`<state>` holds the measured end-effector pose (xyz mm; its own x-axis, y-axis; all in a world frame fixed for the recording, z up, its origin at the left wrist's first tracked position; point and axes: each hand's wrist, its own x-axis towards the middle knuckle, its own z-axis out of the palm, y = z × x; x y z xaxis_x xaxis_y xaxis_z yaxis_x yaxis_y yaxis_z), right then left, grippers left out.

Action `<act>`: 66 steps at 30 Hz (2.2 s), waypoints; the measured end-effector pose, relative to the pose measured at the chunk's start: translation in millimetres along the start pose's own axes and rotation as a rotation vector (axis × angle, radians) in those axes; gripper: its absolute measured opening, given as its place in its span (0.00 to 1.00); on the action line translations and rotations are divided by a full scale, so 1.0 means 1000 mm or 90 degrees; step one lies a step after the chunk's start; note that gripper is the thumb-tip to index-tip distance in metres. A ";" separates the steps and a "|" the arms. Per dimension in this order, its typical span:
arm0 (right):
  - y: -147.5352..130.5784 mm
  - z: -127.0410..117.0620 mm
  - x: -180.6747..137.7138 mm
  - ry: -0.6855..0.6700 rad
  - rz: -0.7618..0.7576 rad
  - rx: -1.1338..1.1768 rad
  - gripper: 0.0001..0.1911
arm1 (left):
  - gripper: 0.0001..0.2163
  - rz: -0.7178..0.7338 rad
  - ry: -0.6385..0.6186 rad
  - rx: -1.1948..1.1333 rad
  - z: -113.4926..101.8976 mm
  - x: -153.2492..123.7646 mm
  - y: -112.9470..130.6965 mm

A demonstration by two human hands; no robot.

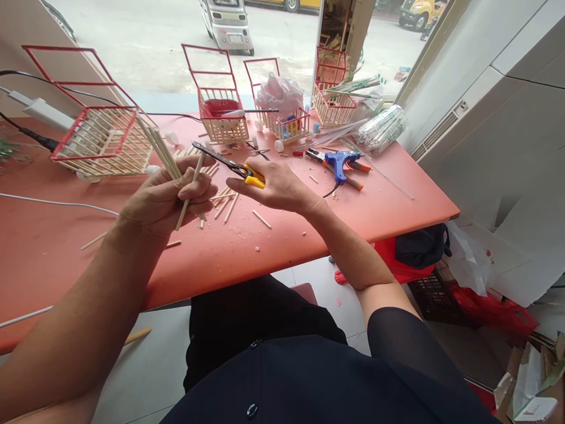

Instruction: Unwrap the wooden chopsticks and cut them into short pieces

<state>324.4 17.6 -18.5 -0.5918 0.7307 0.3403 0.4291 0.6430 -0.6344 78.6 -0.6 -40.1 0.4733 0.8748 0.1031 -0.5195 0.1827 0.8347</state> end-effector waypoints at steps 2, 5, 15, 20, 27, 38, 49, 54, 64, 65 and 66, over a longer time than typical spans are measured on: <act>-0.001 0.000 0.000 -0.003 0.007 -0.004 0.30 | 0.13 0.001 0.006 0.018 0.003 0.000 0.001; -0.002 -0.001 -0.001 -0.004 0.014 -0.009 0.30 | 0.09 -0.002 0.028 0.048 0.006 -0.001 0.002; -0.001 0.002 -0.002 -0.029 0.047 0.083 0.38 | 0.09 0.019 0.032 0.076 0.007 0.000 0.002; 0.011 0.002 0.002 0.036 0.127 0.208 0.42 | 0.12 0.022 0.019 0.099 0.007 0.002 -0.001; 0.013 -0.002 0.001 0.074 0.154 0.119 0.42 | 0.20 0.072 0.094 0.147 0.004 0.008 -0.015; 0.014 -0.002 0.002 0.074 0.145 0.091 0.41 | 0.17 0.113 0.134 0.174 0.010 0.015 -0.034; 0.016 -0.003 0.003 0.065 0.130 0.032 0.38 | 0.22 -0.032 0.124 0.249 0.010 0.008 -0.041; 0.019 -0.002 0.004 0.068 0.120 0.020 0.38 | 0.21 -0.044 0.144 0.177 0.006 0.012 -0.040; 0.022 -0.004 0.004 0.078 0.123 0.039 0.38 | 0.09 0.254 0.230 0.153 0.025 0.018 -0.033; 0.022 -0.004 0.004 0.080 0.123 0.037 0.38 | 0.10 0.249 0.234 0.156 0.028 0.019 -0.035; 0.022 -0.004 0.004 0.083 0.124 0.034 0.38 | 0.10 0.247 0.234 0.159 0.029 0.020 -0.037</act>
<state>334.2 35.6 -28.1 -0.4072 0.8652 0.2926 0.4874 0.4768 -0.7315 127.8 -3.1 -53.6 -0.0195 0.9629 0.2693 -0.4013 -0.2542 0.8799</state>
